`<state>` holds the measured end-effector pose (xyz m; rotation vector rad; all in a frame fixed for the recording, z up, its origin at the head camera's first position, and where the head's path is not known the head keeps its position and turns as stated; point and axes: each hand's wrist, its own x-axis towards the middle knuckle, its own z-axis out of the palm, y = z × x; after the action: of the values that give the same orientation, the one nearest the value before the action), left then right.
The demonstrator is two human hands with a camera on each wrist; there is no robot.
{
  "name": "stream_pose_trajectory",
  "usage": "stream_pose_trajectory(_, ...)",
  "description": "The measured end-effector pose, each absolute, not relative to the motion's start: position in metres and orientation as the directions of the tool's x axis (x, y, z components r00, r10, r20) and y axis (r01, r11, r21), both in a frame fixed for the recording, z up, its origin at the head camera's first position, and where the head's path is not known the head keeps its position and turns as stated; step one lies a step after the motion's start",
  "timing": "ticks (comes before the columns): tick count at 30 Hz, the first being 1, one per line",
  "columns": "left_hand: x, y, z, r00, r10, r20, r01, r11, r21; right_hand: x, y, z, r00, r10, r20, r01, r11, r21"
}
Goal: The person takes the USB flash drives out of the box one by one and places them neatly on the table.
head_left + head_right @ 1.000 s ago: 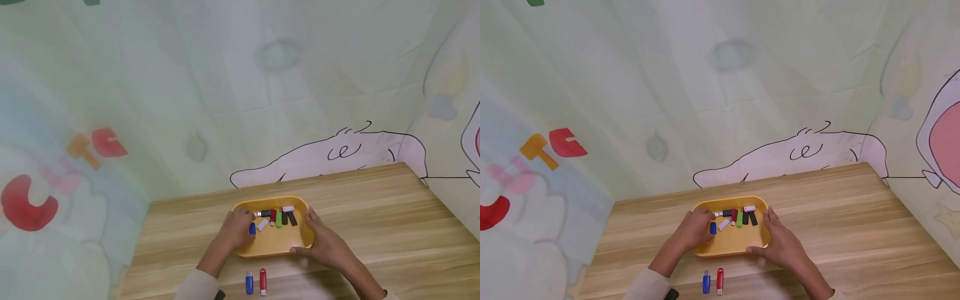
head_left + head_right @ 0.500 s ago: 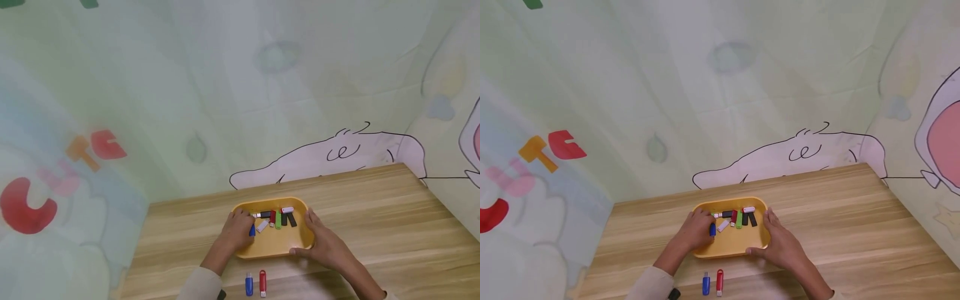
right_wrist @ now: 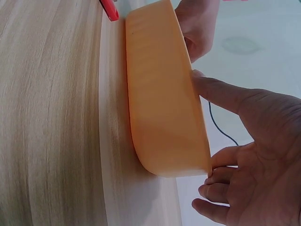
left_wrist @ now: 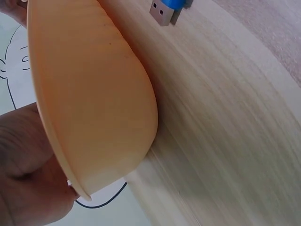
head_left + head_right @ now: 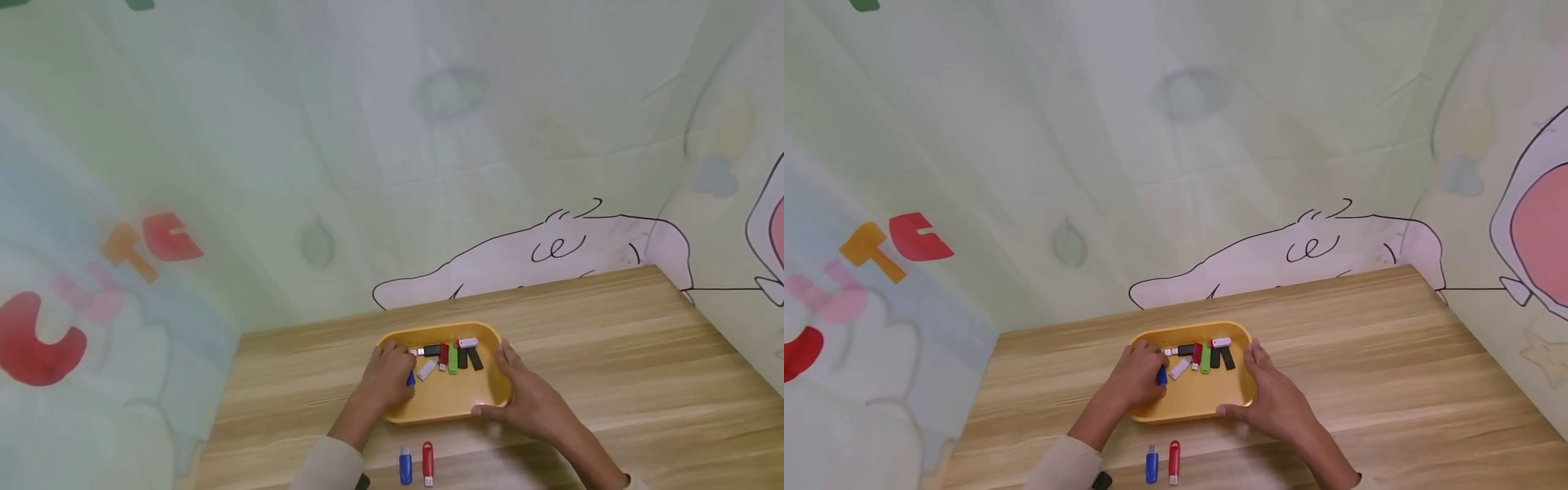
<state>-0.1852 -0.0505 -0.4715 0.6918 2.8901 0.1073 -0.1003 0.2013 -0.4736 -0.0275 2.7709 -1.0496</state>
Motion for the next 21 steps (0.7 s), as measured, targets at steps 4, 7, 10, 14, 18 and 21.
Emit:
stream_pose_trajectory(4,-0.1851,-0.0509,-0.4715,-0.887,0.436,-0.150,0.424,0.899,0.107,-0.1009,0.2003,-0.4731,-0.983,-0.079,-0.167,0.050,0.758,-0.651)
stream_pose_trajectory(7,-0.1845,-0.0514,-0.4708,-0.890,0.430,-0.149,0.417,0.902,0.110,-0.1013,0.1995,-0.4731,-0.982,-0.073,-0.174,0.058,0.762,-0.645)
stream_pose_trajectory(10,-0.1844,-0.0517,-0.4704,-0.891,0.429,-0.150,0.416,0.903,0.109,-0.1016,0.1988,-0.4730,-0.982,-0.071,-0.175,0.060,0.762,-0.645)
stream_pose_trajectory(14,-0.1847,-0.0520,-0.4708,-0.889,0.431,-0.156,0.420,0.902,0.103,-0.1020,0.1985,-0.4725,-0.983,-0.073,-0.170,0.056,0.761,-0.646)
stream_pose_trajectory(18,-0.1845,-0.0522,-0.4708,-0.885,0.439,-0.159,0.429,0.899,0.094,-0.1019,0.1989,-0.4722,-0.983,-0.074,-0.169,0.054,0.763,-0.644)
stream_pose_trajectory(21,-0.1836,-0.0525,-0.4705,-0.882,0.445,-0.155,0.436,0.896,0.090,-0.1013,0.1992,-0.4725,-0.983,-0.072,-0.167,0.053,0.764,-0.643)
